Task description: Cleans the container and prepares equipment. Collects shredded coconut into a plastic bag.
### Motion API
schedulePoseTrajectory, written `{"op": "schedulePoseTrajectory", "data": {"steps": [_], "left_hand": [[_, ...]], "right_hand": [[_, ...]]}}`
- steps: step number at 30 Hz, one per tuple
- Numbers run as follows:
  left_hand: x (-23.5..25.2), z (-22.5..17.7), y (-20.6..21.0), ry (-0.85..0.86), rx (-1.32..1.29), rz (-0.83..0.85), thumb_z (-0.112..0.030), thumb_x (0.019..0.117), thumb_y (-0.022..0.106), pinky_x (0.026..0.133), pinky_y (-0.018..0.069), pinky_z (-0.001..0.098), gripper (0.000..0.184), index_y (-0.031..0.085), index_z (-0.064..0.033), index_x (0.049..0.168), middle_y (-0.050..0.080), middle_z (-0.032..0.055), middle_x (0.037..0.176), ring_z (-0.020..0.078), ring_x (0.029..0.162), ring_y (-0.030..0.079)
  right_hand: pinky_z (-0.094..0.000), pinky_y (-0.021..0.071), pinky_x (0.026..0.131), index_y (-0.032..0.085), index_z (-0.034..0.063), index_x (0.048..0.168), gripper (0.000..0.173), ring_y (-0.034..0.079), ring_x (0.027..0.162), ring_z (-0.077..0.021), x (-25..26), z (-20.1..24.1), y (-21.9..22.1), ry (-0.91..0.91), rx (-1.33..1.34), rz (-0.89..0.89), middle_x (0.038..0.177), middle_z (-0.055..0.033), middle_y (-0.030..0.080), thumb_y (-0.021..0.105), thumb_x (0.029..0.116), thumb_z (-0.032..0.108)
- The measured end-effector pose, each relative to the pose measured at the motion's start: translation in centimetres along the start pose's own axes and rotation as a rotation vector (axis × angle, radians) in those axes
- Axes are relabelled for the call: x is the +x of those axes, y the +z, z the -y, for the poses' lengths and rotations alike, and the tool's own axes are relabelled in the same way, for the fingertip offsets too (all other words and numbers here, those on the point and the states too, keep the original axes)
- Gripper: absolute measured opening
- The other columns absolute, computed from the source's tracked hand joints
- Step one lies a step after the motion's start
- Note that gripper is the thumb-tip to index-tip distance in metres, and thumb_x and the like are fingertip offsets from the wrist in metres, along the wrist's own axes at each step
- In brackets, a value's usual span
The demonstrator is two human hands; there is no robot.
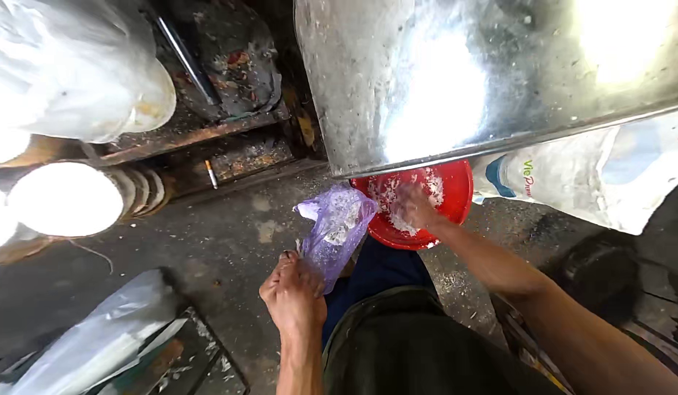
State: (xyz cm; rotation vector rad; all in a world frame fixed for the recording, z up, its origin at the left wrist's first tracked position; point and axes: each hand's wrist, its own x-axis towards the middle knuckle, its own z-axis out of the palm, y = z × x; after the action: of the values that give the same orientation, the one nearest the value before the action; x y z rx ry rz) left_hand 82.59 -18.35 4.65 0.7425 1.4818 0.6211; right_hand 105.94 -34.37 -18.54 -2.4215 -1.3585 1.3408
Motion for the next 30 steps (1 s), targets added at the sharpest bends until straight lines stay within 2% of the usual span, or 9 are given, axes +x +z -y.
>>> {"op": "schedulePoseTrajectory", "data": {"steps": [3, 5, 7, 11, 15, 18, 23, 26, 30], "left_hand": [[0.0, -0.1, 0.0, -0.015, -0.002, 0.001, -0.017, 0.1099, 0.027, 0.035, 0.0297, 0.0197, 0.05, 0.043, -0.0189, 0.062, 0.032, -0.0085, 0.044, 0.0039, 0.035, 0.032], [-0.2, -0.1, -0.2, -0.022, -0.002, -0.018, -0.018, 0.1097, 0.028, 0.035, 0.0293, 0.0198, 0.05, 0.043, -0.019, 0.062, 0.032, -0.0084, 0.044, 0.0039, 0.035, 0.031], [-0.3, 0.2, -0.4, -0.026, 0.006, -0.032, -0.018, 0.1097, 0.028, 0.035, 0.0292, 0.0199, 0.05, 0.043, -0.0194, 0.062, 0.032, -0.0086, 0.044, 0.0039, 0.035, 0.031], [-0.2, 0.7, -0.6, -0.038, 0.03, -0.041, -0.018, 0.1094, 0.029, 0.034, 0.0299, 0.0199, 0.051, 0.043, -0.0191, 0.061, 0.032, -0.0082, 0.044, 0.0041, 0.034, 0.032], [0.1, 0.3, -0.6, -0.039, 0.018, -0.012, -0.018, 0.1097, 0.028, 0.034, 0.0296, 0.0199, 0.051, 0.043, -0.0192, 0.06, 0.032, -0.0081, 0.043, 0.0041, 0.034, 0.032], [0.2, 0.2, -0.7, -0.037, -0.015, 0.002, -0.018, 0.1099, 0.029, 0.034, 0.0293, 0.0199, 0.051, 0.043, -0.0191, 0.061, 0.032, -0.0086, 0.044, 0.0036, 0.034, 0.031], [0.1, 0.7, -1.3, -0.028, -0.002, -0.018, -0.019, 0.11, 0.028, 0.034, 0.0295, 0.0196, 0.052, 0.044, -0.0196, 0.061, 0.033, -0.0088, 0.044, 0.0035, 0.034, 0.032], [0.1, 0.4, -1.2, -0.026, 0.007, -0.027, -0.021, 0.1105, 0.027, 0.034, 0.0293, 0.0196, 0.052, 0.043, -0.02, 0.061, 0.033, -0.009, 0.043, 0.0034, 0.034, 0.031], [0.0, 0.0, -0.9, -0.025, -0.01, -0.021, -0.021, 0.111, 0.028, 0.033, 0.0301, 0.0197, 0.051, 0.044, -0.02, 0.063, 0.033, -0.0091, 0.044, 0.0036, 0.034, 0.032]], "right_hand": [[-0.0542, 0.034, 0.119, 0.065, 0.0113, 0.136, 0.047, 0.044, 0.142, -0.0354, -0.6, 0.8, -1.5, -0.037, 0.118, -0.036, 0.146, -0.0165, 0.055, 0.061, 0.0985, 0.039], [-0.0579, 0.0325, 0.119, 0.061, 0.0058, 0.14, 0.053, 0.043, 0.142, -0.0402, 2.1, -0.2, -3.0, 0.182, 0.105, -0.273, 0.147, -0.0222, 0.053, 0.054, 0.102, 0.043], [-0.0638, 0.0221, 0.121, 0.052, 0.0057, 0.148, 0.058, 0.031, 0.15, -0.0429, 5.2, 0.3, -3.5, 0.368, 0.065, -0.28, 0.156, -0.0242, 0.042, 0.047, 0.1042, 0.043], [-0.0672, 0.0209, 0.12, 0.049, 0.0075, 0.15, 0.06, 0.034, 0.147, -0.0425, 6.4, 5.8, 2.2, 0.063, 0.008, -0.257, 0.155, -0.0217, 0.044, 0.042, 0.106, 0.047], [-0.0566, 0.0276, 0.122, 0.054, 0.0054, 0.146, 0.054, 0.039, 0.146, -0.0369, 1.4, 5.4, 3.8, -0.208, 0.01, 0.074, 0.153, -0.0191, 0.047, 0.038, 0.1065, 0.038], [-0.0608, 0.0365, 0.115, 0.066, 0.0039, 0.129, 0.042, 0.05, 0.136, -0.0392, -1.5, 2.7, -0.8, -0.151, 0.013, 0.332, 0.14, -0.0209, 0.059, 0.055, 0.1005, 0.034], [-0.0555, 0.0298, 0.122, 0.055, 0.0068, 0.146, 0.055, 0.04, 0.146, -0.0371, 3.8, 1.8, -1.2, 0.102, 0.059, -0.286, 0.153, -0.0175, 0.049, 0.055, 0.1029, 0.04], [-0.063, 0.0193, 0.123, 0.044, 0.0045, 0.154, 0.065, 0.023, 0.153, -0.0423, 2.4, 2.6, 2.7, -0.001, -0.02, -0.11, 0.163, -0.022, 0.031, 0.049, 0.1034, 0.045], [-0.0634, 0.0328, 0.115, 0.062, 0.0057, 0.135, 0.051, 0.043, 0.142, -0.0402, -3.1, 3.0, -0.4, -0.025, -0.053, 0.31, 0.147, -0.0205, 0.054, 0.048, 0.1031, 0.042]]}}
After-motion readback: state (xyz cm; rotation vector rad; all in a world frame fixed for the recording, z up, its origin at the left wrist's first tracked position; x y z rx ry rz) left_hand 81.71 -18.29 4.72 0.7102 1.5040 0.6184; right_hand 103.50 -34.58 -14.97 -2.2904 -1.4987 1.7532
